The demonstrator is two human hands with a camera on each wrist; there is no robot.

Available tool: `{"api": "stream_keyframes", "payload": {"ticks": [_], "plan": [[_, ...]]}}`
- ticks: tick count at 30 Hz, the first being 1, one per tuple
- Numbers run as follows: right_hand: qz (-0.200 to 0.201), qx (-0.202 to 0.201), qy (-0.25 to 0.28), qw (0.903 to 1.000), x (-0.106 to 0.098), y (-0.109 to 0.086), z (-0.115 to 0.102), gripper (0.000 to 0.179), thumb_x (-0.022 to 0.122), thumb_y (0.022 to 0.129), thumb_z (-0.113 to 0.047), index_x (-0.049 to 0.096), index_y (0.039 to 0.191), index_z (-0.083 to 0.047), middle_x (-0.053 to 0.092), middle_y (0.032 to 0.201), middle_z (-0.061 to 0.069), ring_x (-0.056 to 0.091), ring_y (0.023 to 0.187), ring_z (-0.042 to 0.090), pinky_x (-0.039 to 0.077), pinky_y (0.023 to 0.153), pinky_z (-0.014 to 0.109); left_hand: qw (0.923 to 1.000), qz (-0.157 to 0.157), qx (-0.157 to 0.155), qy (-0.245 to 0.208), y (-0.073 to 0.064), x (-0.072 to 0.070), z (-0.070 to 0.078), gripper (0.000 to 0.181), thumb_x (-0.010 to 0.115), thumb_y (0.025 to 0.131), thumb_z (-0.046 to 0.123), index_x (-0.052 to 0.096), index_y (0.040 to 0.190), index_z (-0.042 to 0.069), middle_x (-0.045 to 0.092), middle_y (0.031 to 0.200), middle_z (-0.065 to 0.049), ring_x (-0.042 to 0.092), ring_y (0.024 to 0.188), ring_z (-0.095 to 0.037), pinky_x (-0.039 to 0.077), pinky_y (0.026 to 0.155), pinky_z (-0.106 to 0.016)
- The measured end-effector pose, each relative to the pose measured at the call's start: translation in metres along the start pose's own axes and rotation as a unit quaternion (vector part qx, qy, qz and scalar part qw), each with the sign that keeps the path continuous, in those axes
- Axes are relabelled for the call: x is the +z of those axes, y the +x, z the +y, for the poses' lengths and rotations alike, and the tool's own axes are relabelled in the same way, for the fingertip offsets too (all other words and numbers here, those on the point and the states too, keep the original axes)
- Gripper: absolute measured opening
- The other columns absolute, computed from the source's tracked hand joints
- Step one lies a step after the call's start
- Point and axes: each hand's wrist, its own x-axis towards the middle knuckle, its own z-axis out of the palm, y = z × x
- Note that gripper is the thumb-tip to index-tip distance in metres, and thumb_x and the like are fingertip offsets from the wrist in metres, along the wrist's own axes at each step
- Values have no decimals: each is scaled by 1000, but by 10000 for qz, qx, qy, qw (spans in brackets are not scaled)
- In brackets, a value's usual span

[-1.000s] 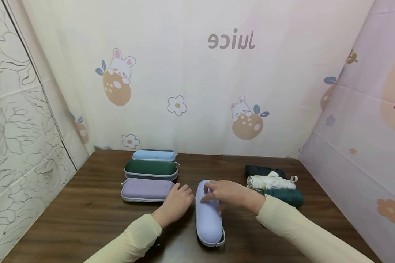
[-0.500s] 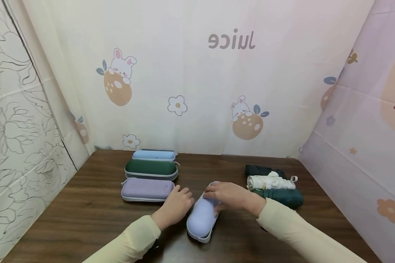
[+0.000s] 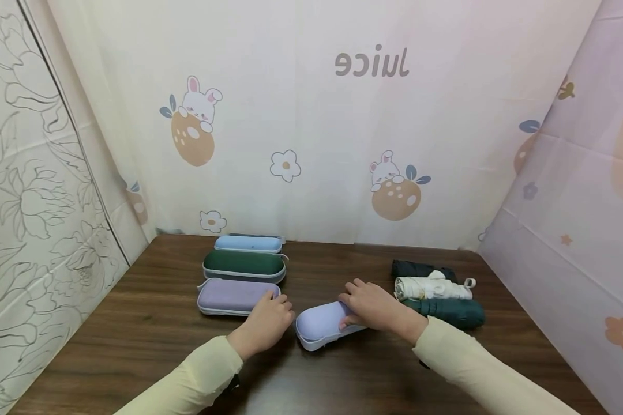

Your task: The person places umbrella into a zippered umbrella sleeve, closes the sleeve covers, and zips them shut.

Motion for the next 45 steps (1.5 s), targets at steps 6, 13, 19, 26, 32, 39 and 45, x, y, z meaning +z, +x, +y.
{"api": "stream_keyframes", "payload": {"ticks": [6,13,19,26,32,39,45], "plan": [[-84,92,406,9991,-1,-3,5,54,72,78,-51,70,109,-7,61,93,4,53,83,18,49,68,32,10000,75,-23,-28,0,3,-2,13,71,78,10,68,68,19,60,69,4,52,71,-14,32,60,-31],[-1,-11,806,9967,0,-9,11,49,78,77,-39,69,111,-6,61,96,4,55,84,17,49,70,31,9999,-97,-51,-105,0,3,-2,12,71,80,11,70,71,19,61,71,4,52,72,-14,32,61,-31],[184,167,532,9983,-1,-11,6,47,77,77,-42,70,106,-6,61,89,6,53,75,17,48,63,30,9999,93,-91,-102,-3,1,-7,14,72,78,10,68,67,18,60,69,4,52,72,-15,33,61,-32],[227,551,592,9965,0,-10,0,48,74,78,-46,71,102,-5,60,84,6,51,71,17,46,58,31,9999,77,-73,-80,-4,2,-8,13,71,79,11,69,68,18,60,69,3,52,72,-16,34,62,-32],[273,738,609,9950,2,-11,-3,47,75,77,-46,71,99,-5,59,81,6,51,69,19,45,55,32,9998,30,4,-193,-3,1,-4,14,72,79,10,70,68,17,59,68,3,51,70,-15,32,60,-31],[294,801,575,9947,0,-12,-6,44,76,77,-43,71,97,-5,56,78,5,51,68,20,43,53,31,9997,148,186,-116,-2,-5,3,13,72,78,10,69,68,19,59,67,5,51,69,-14,35,63,-33],[254,842,502,9949,-1,-11,-10,43,77,77,-43,70,96,-5,54,76,5,50,66,20,42,51,31,9994,150,299,-22,2,-10,16,12,73,77,15,68,67,20,58,67,5,51,69,-13,34,62,-32]]}}
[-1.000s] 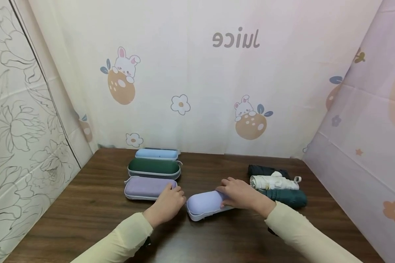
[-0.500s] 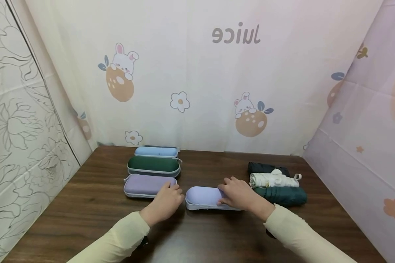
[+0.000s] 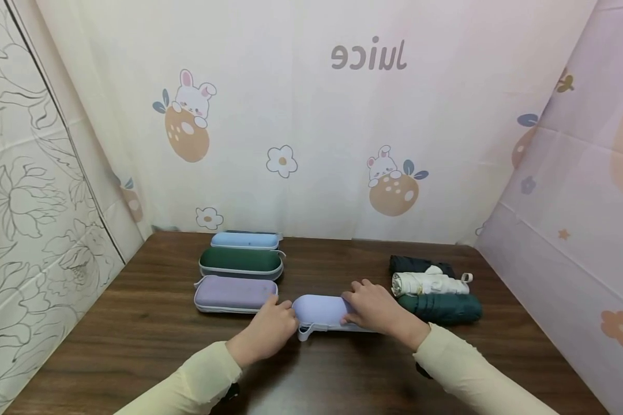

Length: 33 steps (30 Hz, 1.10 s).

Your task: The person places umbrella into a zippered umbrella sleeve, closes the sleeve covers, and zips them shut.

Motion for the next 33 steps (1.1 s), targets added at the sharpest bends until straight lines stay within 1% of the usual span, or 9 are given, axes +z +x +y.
{"api": "stream_keyframes", "payload": {"ticks": [6,10,15,18,21,24,26,30,33], "plan": [[-55,95,-106,9999,1,2,-2,45,76,77,-46,70,98,-6,57,79,6,51,69,21,45,54,33,10000,37,31,78,9,-7,10,17,73,75,19,63,61,21,55,64,4,48,67,-13,27,59,-30],[3,148,-50,9999,4,-1,1,50,74,77,-49,70,104,-7,58,85,5,53,74,21,46,57,33,9998,90,-133,-74,8,-7,10,16,73,75,17,64,61,19,56,65,3,50,68,-14,32,59,-31],[-126,311,578,9978,6,-15,13,53,73,79,-47,67,116,-10,59,97,3,53,84,17,47,65,33,9976,277,-335,-533,2,-1,0,20,70,75,15,61,58,16,57,61,2,52,61,-17,39,53,-31],[-329,552,1172,9910,6,-27,24,55,75,80,-42,63,122,-9,59,104,2,55,89,16,49,72,36,9915,197,-553,-1161,2,3,-10,16,69,78,11,61,64,11,57,64,-1,55,61,-18,43,50,-30],[-429,790,1742,9806,6,-39,34,59,77,79,-37,60,125,-5,59,110,6,57,93,18,49,76,40,9697,-108,-797,-2309,4,5,-20,11,71,82,7,60,83,4,59,75,-5,58,67,-18,48,56,-29],[-365,882,2142,9721,7,-49,41,63,80,77,-33,57,126,-1,60,114,10,58,95,22,49,76,41,9331,-417,-1008,-3428,6,5,-27,27,72,83,3,54,103,0,63,92,-10,62,80,-20,51,69,-32],[-326,925,2361,9668,8,-54,45,66,82,75,-30,56,127,1,61,114,11,59,96,21,50,76,39,9143,-628,-1111,-3843,7,6,-29,37,71,83,2,51,114,-4,63,103,-15,63,91,-23,51,79,-35],[-326,1056,2909,9504,15,-59,49,70,82,75,-27,52,130,3,61,115,11,60,94,18,51,74,33,8928,-1009,-1269,-4202,10,9,-28,50,71,83,-1,48,126,-10,61,115,-21,61,102,-27,49,86,-40],[-286,1181,3220,9389,19,-61,49,71,82,75,-27,51,131,3,61,115,12,61,93,18,51,72,31,8817,-999,-1396,-4394,13,15,-27,46,66,81,-9,51,124,-12,63,112,-22,61,92,-22,51,81,-38]]}}
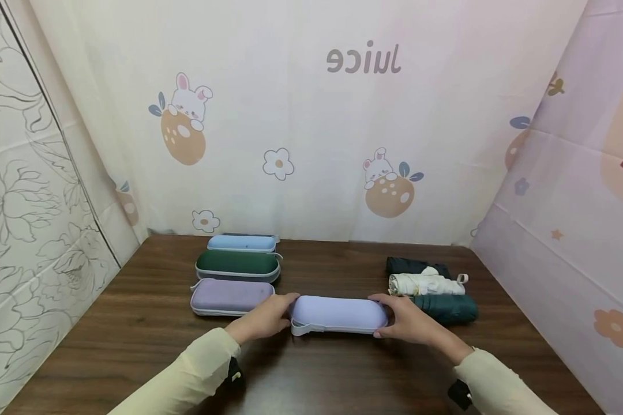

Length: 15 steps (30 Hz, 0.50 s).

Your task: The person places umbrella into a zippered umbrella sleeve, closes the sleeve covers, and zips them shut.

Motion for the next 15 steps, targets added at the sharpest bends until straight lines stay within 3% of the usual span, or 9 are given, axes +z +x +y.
{"api": "stream_keyframes", "payload": {"ticks": [4,7,15], "plan": [[185,97,202,9996,4,0,1,71,84,73,-25,52,129,4,61,113,13,60,90,19,52,71,31,9992,143,-158,-335,4,1,2,47,53,73,-18,53,120,-16,63,108,-25,55,79,-17,50,72,-35],[291,161,298,9990,5,1,0,71,85,71,-23,54,128,5,62,111,13,59,88,19,52,70,32,9979,129,-360,-517,6,0,6,50,49,69,-19,54,119,-18,63,108,-27,54,79,-18,49,72,-37],[473,247,198,9984,2,10,-2,69,86,70,-20,55,128,4,63,112,15,60,90,20,52,72,35,9928,157,-850,-825,13,-8,10,51,56,74,-15,49,125,-19,59,116,-30,57,85,-24,49,71,-39]]}}
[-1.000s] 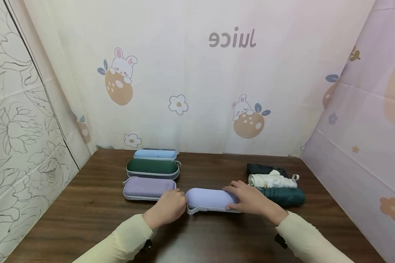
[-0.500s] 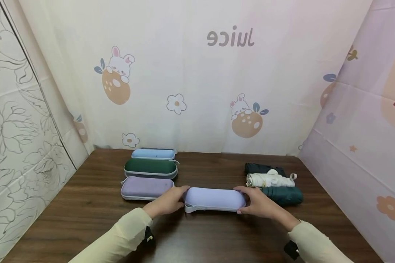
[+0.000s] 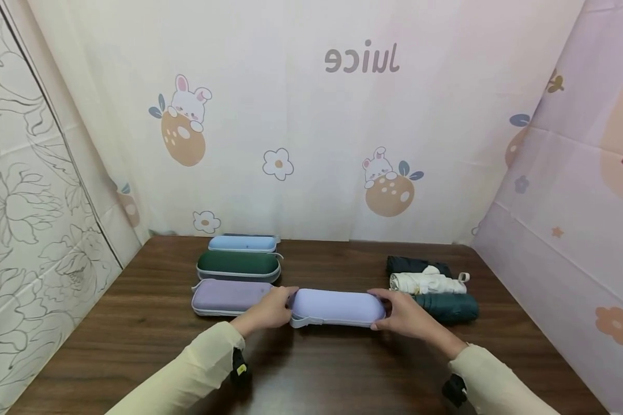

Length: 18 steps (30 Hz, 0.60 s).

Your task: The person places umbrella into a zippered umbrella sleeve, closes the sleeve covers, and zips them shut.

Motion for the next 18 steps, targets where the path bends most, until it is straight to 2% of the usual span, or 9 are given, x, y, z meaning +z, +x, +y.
{"api": "stream_keyframes", "payload": {"ticks": [6,10,13,18], "plan": [[250,-150,-46,9996,-12,15,-3,68,86,70,-14,55,127,5,63,109,17,62,88,22,53,72,40,9989,226,-370,-154,12,-14,7,52,57,76,-15,49,127,-17,57,121,-29,60,100,-29,51,80,-45],[392,-188,-67,9990,-24,28,-5,68,86,69,-12,55,128,5,64,109,19,63,89,24,53,72,40,9944,402,-885,-420,23,-28,15,52,57,77,-13,50,129,-12,55,126,-27,56,111,-34,48,87,-48],[482,-106,11,9988,-31,39,-5,67,85,70,-11,55,128,5,64,109,20,63,89,25,53,72,40,9889,570,-1216,-641,32,-38,20,53,56,78,-12,50,131,-9,54,127,-26,55,112,-34,48,87,-47],[615,48,233,9978,-41,55,-4,65,84,71,-6,54,128,6,61,113,25,65,91,32,53,75,44,9809,954,-1379,-986,47,-44,20,54,53,78,-13,51,131,-7,54,129,-24,56,109,-31,50,79,-40]]}}
